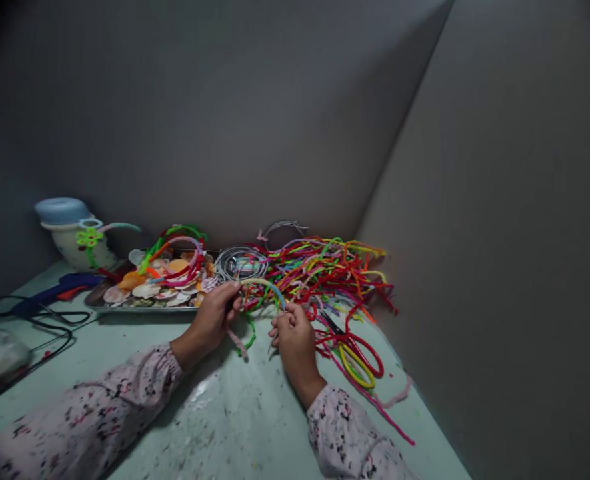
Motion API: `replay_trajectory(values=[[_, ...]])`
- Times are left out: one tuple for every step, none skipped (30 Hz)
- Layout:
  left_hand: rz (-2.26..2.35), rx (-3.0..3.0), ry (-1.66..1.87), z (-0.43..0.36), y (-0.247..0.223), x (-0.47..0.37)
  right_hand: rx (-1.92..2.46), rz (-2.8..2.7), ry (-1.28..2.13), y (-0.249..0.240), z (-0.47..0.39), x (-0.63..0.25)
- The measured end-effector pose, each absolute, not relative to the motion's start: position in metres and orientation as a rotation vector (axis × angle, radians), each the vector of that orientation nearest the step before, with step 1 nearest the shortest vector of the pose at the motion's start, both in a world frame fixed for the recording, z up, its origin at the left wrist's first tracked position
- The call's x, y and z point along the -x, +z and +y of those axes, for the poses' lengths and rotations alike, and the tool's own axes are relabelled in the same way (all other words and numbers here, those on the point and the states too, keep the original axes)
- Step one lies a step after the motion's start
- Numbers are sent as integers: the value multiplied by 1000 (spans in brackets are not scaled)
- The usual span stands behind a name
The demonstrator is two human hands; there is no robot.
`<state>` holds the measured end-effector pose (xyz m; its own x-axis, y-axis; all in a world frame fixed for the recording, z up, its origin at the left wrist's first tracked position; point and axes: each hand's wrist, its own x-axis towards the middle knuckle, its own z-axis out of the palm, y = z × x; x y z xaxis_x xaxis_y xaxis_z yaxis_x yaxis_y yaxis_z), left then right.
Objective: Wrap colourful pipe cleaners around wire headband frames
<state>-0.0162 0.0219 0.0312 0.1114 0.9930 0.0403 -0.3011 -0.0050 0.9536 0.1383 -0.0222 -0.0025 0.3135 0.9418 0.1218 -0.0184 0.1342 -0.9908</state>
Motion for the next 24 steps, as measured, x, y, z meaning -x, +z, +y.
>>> replay_trajectory(values=[[902,-1065,1274,22,32,16,1227,-1013,893,-3,-22,-139],[916,-1080,1278,22,32,16,1236,-1024,882,-3,-23,-139],[927,-1096,1280,22,34,17,1247,-1038,869,-3,-23,-139],[932,-1111,1284,22,35,17,1260,-1056,854,-4,-23,-140],[932,-1126,1284,23,37,18,1273,-1076,838,-4,-23,-140],[927,-1142,1284,23,39,18,1284,-1097,824,-5,-23,-140],[929,-1161,1275,24,41,19,1290,-1119,812,-7,-24,-140],[936,-1182,1257,26,42,21,1295,-1140,799,-8,-24,-141],[950,-1207,1233,27,43,22,1299,-1164,788,-9,-24,-141],[965,-1230,1206,29,43,23,1304,-1188,775,-10,-25,-141],[982,-1249,1183,30,43,25,1311,-1213,759,-10,-26,-141],[991,-1263,1169,32,43,26,1320,-1236,742,-10,-26,-141],[1000,-1269,1162,33,42,27,1329,-1257,726,-9,-27,-141],[1007,-1274,1155,34,42,27,1336,-1273,711,-9,-28,-141],[1013,-1276,1146,35,42,28,1344,-1286,696,-7,-29,-141],[1022,-1277,1136,36,42,28,1352,-1297,678,-6,-29,-141],[1030,-1277,1125,36,42,28,1362,-1310,659,-5,-30,-141],[1036,-1275,1119,36,43,27,1374,-1325,637,-4,-30,-141],[1040,-1271,1115,36,43,27,1387,-1343,615,-3,-31,-141],[1039,-1267,1111,36,44,27,1398,-1357,595,-2,-31,-141],[1037,-1262,1109,36,44,26,1407,-1369,580,-2,-31,-141],[1033,-1258,1104,37,44,26,1411,-1375,572,-2,-31,-141],[1029,-1254,1102,37,44,26,1412,-1378,571,-2,-30,-141],[1023,-1252,1099,37,43,26,1414,-1379,573,-2,-30,-142]])
